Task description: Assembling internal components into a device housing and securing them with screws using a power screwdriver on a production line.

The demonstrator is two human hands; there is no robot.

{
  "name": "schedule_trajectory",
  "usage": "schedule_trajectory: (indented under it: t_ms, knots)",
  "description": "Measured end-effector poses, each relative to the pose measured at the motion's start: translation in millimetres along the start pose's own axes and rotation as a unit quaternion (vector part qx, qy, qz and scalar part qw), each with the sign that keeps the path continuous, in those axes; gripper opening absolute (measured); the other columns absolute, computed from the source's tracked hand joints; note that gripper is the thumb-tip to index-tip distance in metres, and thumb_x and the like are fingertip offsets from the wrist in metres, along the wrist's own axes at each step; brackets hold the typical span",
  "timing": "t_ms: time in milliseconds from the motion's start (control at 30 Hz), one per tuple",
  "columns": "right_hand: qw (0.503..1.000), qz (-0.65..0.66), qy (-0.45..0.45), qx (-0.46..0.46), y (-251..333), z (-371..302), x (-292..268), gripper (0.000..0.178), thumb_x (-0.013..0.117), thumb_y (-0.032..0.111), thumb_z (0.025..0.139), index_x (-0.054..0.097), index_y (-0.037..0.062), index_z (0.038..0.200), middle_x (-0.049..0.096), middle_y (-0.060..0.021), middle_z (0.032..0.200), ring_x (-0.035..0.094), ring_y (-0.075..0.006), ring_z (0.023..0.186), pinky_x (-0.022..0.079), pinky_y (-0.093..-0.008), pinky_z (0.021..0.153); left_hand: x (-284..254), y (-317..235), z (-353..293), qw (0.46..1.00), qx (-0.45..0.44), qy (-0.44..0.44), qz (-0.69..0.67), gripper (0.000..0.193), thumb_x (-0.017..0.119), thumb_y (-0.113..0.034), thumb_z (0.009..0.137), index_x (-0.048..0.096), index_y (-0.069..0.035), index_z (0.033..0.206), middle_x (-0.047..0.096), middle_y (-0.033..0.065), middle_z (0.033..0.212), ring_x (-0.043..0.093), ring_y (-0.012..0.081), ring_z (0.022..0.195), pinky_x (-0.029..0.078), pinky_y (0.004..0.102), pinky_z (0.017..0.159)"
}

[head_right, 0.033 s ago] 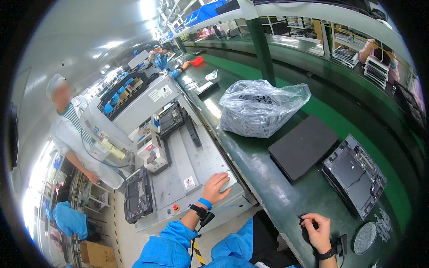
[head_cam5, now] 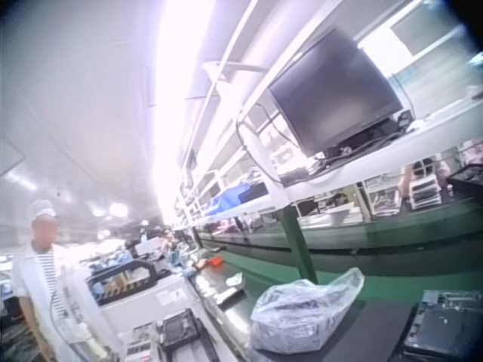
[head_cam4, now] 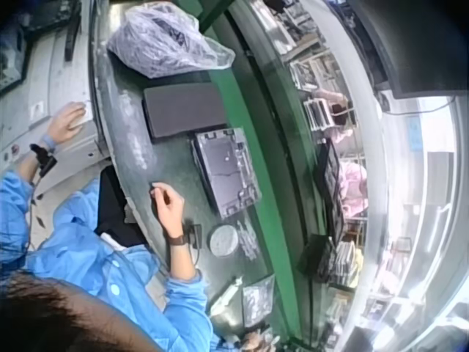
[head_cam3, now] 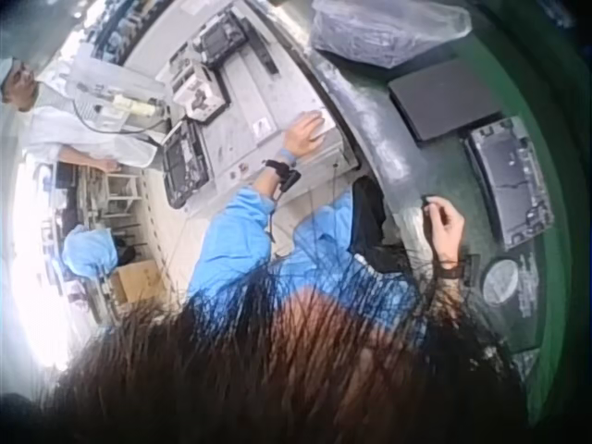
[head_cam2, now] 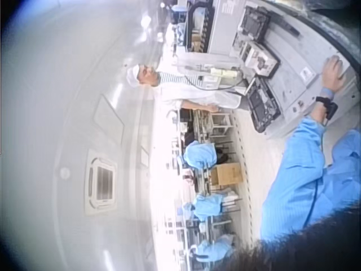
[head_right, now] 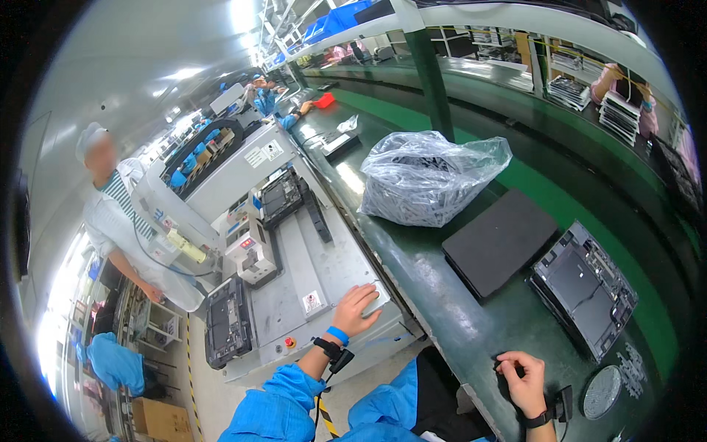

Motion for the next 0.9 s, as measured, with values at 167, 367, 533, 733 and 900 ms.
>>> schedule_trajectory:
  t_ms: [167, 367, 533, 733, 900]
  knots:
    - [1.000, -0.008, 0.003, -0.001, 4, 1, 1, 0.008, 0.065, -0.001, 0.089, 0.073, -0.0033, 0.092, 0.073, -0.0085, 0.075, 0.071, -0.0136, 0.069, 0.054, -0.0256, 0.066, 1, 1, 0, 1.000, -0.004, 0.004, 0.005, 0.044, 0.079, -0.023, 0.080, 0.067, -0.008, 0.120, 0.065, 0.0115, 0.132, 0.059, 0.0306, 0.128, 0.045, 0.0493, 0.110]
    - [1.000, -0.012, 0.006, -0.004, 5, 1, 2, 0.009, 0.065, -0.001, 0.089, 0.073, -0.0032, 0.093, 0.073, -0.0089, 0.075, 0.071, -0.0138, 0.069, 0.054, -0.0256, 0.066, -1, 2, -2, 1.000, -0.010, -0.004, 0.005, 0.042, 0.079, -0.023, 0.081, 0.067, -0.008, 0.119, 0.065, 0.0114, 0.131, 0.059, 0.0302, 0.128, 0.045, 0.0491, 0.111]
    - [1.000, -0.003, 0.008, -0.005, 2, 0, 2, 0.008, 0.066, -0.001, 0.090, 0.073, -0.0035, 0.093, 0.073, -0.0091, 0.076, 0.071, -0.0133, 0.070, 0.054, -0.0256, 0.066, -3, 1, -4, 1.000, -0.013, 0.000, 0.003, 0.042, 0.077, -0.021, 0.083, 0.067, -0.008, 0.121, 0.064, 0.0122, 0.133, 0.059, 0.0313, 0.128, 0.045, 0.0481, 0.110]
    - [1.000, -0.015, 0.001, -0.012, 5, 0, 1, 0.009, 0.065, 0.000, 0.090, 0.073, -0.0038, 0.093, 0.074, -0.0088, 0.075, 0.071, -0.0130, 0.069, 0.054, -0.0254, 0.066, -7, -7, -28, 1.000, -0.019, -0.013, 0.019, 0.044, 0.073, -0.016, 0.085, 0.066, -0.007, 0.127, 0.062, 0.0153, 0.136, 0.057, 0.0338, 0.130, 0.045, 0.0474, 0.111]
    - [1.000, 0.000, -0.002, -0.006, -1, 0, 1, 0.009, 0.066, 0.000, 0.089, 0.073, -0.0039, 0.092, 0.074, -0.0091, 0.074, 0.071, -0.0133, 0.069, 0.055, -0.0259, 0.067, -7, -4, -26, 0.999, -0.037, -0.005, -0.020, 0.055, 0.074, -0.016, 0.083, 0.060, -0.007, 0.135, 0.058, 0.0166, 0.141, 0.054, 0.0349, 0.133, 0.043, 0.0478, 0.113]
Point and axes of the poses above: each hand's wrist, its own z-axis towards the middle knuckle, its own x-axis out of the palm, y = z × x, the point moved 9 cm from there along z, towards the middle knuckle
